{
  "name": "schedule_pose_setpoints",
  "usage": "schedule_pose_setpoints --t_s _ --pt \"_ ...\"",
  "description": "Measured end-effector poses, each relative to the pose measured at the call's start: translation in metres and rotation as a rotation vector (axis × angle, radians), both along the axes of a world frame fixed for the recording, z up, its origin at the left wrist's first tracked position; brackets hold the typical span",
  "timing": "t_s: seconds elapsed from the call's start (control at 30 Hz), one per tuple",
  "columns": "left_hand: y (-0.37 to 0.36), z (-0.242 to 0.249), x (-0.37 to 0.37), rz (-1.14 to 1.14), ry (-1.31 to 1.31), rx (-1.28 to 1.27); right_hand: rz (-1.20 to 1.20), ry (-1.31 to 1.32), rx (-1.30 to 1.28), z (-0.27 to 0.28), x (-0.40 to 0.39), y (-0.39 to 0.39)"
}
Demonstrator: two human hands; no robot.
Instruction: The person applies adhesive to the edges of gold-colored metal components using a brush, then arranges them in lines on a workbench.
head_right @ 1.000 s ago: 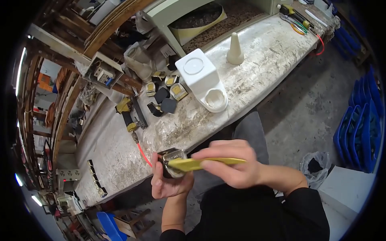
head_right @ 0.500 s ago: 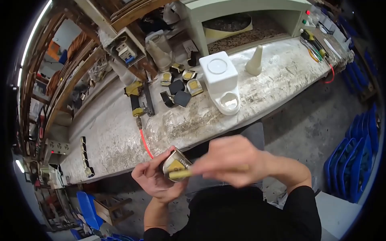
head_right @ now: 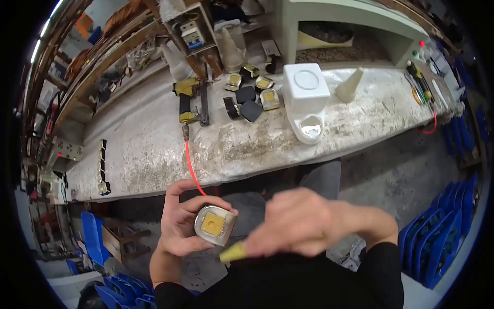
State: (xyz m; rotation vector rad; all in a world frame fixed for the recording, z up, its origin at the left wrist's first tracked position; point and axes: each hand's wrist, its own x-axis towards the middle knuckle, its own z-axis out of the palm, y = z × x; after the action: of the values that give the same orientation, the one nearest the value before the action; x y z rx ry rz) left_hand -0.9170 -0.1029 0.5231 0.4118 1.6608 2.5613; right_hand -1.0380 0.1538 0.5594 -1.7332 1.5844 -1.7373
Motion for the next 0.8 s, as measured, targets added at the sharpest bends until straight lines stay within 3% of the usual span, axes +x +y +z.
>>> schedule_pose_setpoints --t_s 0.13,0.27,0.53,0.67,0.8 --pt "-0.011 -0.002 0.014 -0.084 -0.093 0.089 0.073 -0.001 -0.06 0.001 0.015 0.003" --pt "-0.02 -0.007 0.015 -0.118 -0.057 0.071 0.171 0.076 0.048 0.006 0.01 -0.006" --pt "-0.044 -0.022 0.01 -0.083 -0.073 0.052 0.102 0.08 0.1 -0.002 -0.003 0.002" --pt "-0.131 -0.043 -0.02 0.304 -0.129 -0.233 -0.069 -0.192 0.032 -0.02 -0.005 0.005" --pt "-0.234 -0.092 -0.053 0.374 -0.279 -0.379 -0.058 -0.236 -0.008 -0.049 0.002 -0.01"
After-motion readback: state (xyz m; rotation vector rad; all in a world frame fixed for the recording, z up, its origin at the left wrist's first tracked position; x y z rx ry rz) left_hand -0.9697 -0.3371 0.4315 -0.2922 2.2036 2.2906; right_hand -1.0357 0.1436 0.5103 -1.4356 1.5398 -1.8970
